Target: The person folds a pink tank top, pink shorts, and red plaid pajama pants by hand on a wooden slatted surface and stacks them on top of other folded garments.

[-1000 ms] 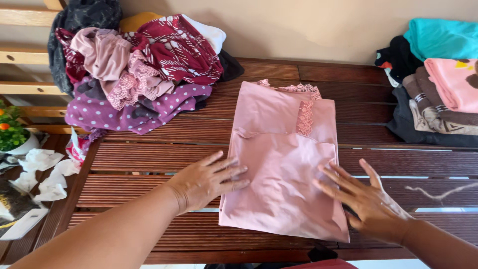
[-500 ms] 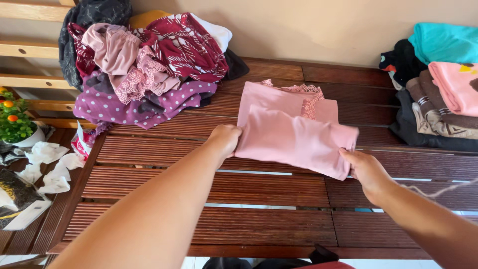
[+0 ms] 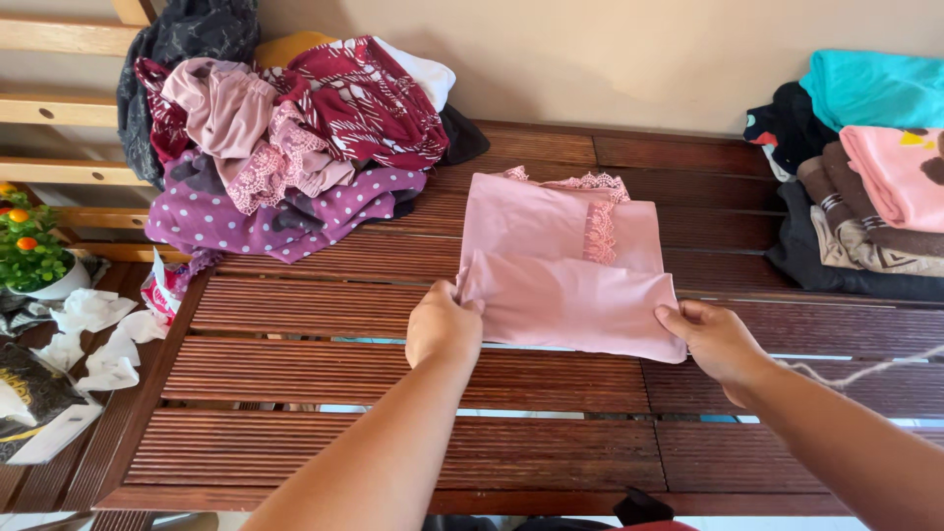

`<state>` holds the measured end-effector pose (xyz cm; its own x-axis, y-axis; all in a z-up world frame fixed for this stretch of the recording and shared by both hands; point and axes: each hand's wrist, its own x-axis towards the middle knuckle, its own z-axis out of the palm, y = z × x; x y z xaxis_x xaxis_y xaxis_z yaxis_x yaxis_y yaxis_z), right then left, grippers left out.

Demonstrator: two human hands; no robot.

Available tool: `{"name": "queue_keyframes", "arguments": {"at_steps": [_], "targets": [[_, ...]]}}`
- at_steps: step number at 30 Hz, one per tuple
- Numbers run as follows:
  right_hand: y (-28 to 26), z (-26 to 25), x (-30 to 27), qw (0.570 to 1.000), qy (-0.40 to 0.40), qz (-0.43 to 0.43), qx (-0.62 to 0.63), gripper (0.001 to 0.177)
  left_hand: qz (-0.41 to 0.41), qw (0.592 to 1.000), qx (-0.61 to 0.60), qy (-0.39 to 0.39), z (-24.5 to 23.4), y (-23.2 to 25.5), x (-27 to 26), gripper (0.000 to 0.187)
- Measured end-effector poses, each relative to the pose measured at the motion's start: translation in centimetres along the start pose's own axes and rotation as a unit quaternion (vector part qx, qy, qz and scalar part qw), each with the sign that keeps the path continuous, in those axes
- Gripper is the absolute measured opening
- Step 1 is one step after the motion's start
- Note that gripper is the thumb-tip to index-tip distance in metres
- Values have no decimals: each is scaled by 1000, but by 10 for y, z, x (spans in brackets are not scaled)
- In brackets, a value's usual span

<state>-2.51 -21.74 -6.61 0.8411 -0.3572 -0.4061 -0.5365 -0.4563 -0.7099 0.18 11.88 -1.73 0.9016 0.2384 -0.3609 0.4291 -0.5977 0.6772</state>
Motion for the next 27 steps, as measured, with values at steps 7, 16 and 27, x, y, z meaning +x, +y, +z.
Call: {"name": "queue_keyframes", "arguments": {"at_steps": [7,16,27], "targets": [[-6,2,-20,1000,5,-22,-8,40,-34,998,49,-2,3,-8,-28,36],[-8,6,-19,995,35,-87,12,41,68,990,104,64,8,-6,-13,34],[-32,6,-48,944,147,-159,-251,66,136,972,157,106,0,-10,-28,43]]}}
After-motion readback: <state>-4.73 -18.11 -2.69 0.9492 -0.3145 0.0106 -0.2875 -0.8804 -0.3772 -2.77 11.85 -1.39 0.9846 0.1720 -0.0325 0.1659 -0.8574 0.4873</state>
